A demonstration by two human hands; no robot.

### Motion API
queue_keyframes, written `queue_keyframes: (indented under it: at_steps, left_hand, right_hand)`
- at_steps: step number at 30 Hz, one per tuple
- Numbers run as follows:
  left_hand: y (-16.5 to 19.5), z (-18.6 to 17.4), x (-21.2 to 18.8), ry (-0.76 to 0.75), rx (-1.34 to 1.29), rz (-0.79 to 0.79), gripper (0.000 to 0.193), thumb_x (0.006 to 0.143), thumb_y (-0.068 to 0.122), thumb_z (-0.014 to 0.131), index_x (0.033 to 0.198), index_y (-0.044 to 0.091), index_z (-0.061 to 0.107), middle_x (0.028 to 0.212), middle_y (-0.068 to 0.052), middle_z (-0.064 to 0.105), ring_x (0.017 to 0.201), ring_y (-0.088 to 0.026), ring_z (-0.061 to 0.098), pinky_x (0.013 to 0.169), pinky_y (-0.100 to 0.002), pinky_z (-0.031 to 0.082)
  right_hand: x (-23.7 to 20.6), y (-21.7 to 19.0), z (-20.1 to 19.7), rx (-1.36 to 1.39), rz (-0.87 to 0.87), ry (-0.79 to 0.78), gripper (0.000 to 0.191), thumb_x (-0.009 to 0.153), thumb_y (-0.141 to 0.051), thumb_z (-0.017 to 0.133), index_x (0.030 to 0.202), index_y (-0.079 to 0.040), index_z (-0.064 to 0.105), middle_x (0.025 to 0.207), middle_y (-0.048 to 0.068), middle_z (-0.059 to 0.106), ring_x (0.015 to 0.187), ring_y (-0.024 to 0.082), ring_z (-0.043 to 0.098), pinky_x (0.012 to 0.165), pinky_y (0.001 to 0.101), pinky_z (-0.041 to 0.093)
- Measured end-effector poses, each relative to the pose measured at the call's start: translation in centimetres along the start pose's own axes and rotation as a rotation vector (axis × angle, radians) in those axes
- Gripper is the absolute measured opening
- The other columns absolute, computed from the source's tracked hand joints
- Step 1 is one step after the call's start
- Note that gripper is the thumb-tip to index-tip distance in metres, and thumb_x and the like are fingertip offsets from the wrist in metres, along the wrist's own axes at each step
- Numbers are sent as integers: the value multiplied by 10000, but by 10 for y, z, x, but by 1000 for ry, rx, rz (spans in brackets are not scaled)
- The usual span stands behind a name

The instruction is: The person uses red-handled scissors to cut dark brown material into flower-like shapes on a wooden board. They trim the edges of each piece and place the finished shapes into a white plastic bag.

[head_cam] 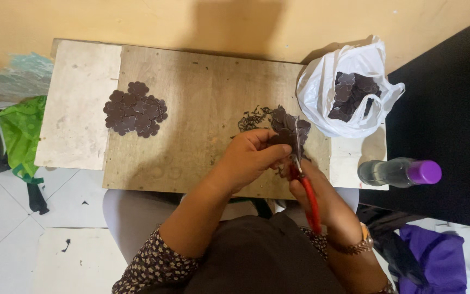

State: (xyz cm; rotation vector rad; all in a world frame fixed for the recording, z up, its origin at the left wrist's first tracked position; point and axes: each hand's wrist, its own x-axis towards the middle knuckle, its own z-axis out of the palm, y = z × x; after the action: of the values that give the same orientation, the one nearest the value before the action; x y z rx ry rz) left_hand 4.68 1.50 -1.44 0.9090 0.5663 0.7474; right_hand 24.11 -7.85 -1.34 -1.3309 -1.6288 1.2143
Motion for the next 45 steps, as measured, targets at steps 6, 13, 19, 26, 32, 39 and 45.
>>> queue_keyframes:
  at_steps: [6,13,19,26,32,39,45]
  left_hand:
    - [8,3,-2,18,107,-24,113,947,127,691,981,20,704,856,-19,715,742,-79,637,698,-241,542]
    - [15,13,-7,84,201,0,121,949,136,672,948,23,715,814,-7,705,709,-67,616,649,-235,516]
    - [15,11,-6,95,254,-35,129,923,147,689,933,21,717,793,-6,699,683,-67,618,622,-235,521]
    - [15,10,-5,100,251,-33,127,918,146,689,934,23,714,791,2,700,677,-63,611,614,-232,510]
    - [25,14,-11,243,553,77,108,871,137,741,916,48,701,745,3,682,664,-45,608,610,-211,513]
    - [25,10,-10,69,195,61,93,906,61,734,937,41,649,834,-9,704,743,-64,652,673,-227,545]
    - [12,10,-10,12,5,28,109,916,19,735,978,17,646,881,-35,702,774,-84,655,713,-232,550]
  right_hand:
    - [-4,-17,-5,410,65,-218,435,1044,-438,553,1153,-17,566,986,42,517,879,154,459,778,300,412]
    - [-2,-20,-8,176,80,-159,541,963,-508,580,1168,-8,542,1011,46,539,908,150,473,813,301,447]
    - [-7,-26,-3,357,137,-123,525,965,-473,589,1170,10,578,985,52,547,894,163,466,795,308,426]
    - [-6,-30,-2,228,113,-63,485,967,-484,599,1055,-7,576,920,36,528,851,153,452,763,304,424]
    - [-2,-15,-5,39,149,-78,343,951,-367,645,1012,-37,574,855,38,542,801,162,483,724,321,467]
    - [-7,-19,0,359,59,-156,607,919,-572,624,1146,-14,554,989,51,533,896,174,478,787,316,430]
    - [-3,-17,-2,281,-6,-219,727,926,-740,563,1074,-28,567,953,51,528,884,169,492,782,307,423]
